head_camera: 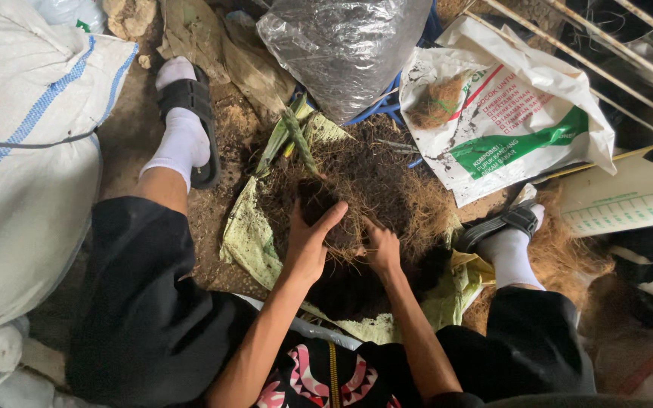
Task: The person sits on the ground and uses both hands to pack soil and fibrous material around the base of a small plant. They repeatedly press and shape the soil to secure the plant in place.
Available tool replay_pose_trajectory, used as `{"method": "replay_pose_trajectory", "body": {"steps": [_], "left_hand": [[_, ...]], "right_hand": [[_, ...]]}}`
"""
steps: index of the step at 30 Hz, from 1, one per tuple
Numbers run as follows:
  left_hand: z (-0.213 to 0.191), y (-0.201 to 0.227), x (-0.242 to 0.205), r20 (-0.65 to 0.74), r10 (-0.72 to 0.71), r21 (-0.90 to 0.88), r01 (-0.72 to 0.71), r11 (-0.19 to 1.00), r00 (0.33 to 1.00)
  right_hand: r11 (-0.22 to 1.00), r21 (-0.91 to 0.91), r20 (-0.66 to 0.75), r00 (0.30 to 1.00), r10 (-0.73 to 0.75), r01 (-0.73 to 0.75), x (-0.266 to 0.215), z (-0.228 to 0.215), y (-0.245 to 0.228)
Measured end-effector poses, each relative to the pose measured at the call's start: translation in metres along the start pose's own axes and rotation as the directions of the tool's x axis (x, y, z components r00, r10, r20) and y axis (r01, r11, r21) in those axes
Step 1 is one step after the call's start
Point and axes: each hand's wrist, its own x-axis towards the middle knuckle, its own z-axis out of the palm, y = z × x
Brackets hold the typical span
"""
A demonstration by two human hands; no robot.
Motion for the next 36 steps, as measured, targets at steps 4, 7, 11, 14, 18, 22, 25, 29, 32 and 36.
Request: {"method": "replay_pose_trajectory", "body": {"steps": [4,7,11,14,18,22,25,29,32,36], "left_hand": [[0.005,0.013,0.0,-0.022,-0.054,0.044,0.054,0.998,0.998],[0.011,0.018,-0.004,-0.034,-0.061,-0.023,0.06,0.998,0.998],[0.016,0.019,-0.008,0.03,0.02,-0.06,-0.018,0.998,0.999],[0.018,0.019,-0.01,0.01,0.014,-0.065,-0.013,0.998,1.0],[0.023,0.016,-0.011,-0.007,0.027,-0.05,-0.027,0.998,1.0],[0.029,0.012,-0.012,0.022,0.031,-0.087,-0.029,0.996,0.999],[0.036,0.01,-0.013,0.037,0.05,-0.105,-0.045,0.993,0.998],[0.044,0.008,-0.013,0.06,0.064,-0.103,-0.058,0.993,0.996],[0.048,0.007,-0.013,0.074,0.036,-0.052,-0.032,0.998,0.997],[0.051,0.004,-0.012,0.086,0.036,-0.045,-0.032,0.998,0.996]], "right_hand": [[0.989,0.136,-0.083,0.994,0.068,-0.056,-0.026,-0.075,-0.036],[0.974,0.222,-0.162,0.985,0.067,-0.03,-0.048,-0.121,-0.054],[0.924,0.362,-0.31,0.951,-0.002,0.12,-0.075,-0.166,-0.067],[0.91,0.248,-0.429,0.88,-0.204,0.332,-0.092,-0.197,-0.076],[0.914,0.136,-0.399,0.865,-0.303,0.383,-0.11,-0.229,-0.086],[0.926,0.157,-0.329,0.902,-0.279,0.344,-0.123,-0.244,-0.095],[0.895,0.128,-0.373,0.857,-0.357,0.428,-0.127,-0.248,-0.099],[0.902,0.112,-0.368,0.86,-0.352,0.417,-0.131,-0.252,-0.101],[0.921,0.109,-0.337,0.885,-0.321,0.375,-0.132,-0.255,-0.101],[0.903,0.064,-0.332,0.862,-0.382,0.425,-0.132,-0.257,-0.101]]}}
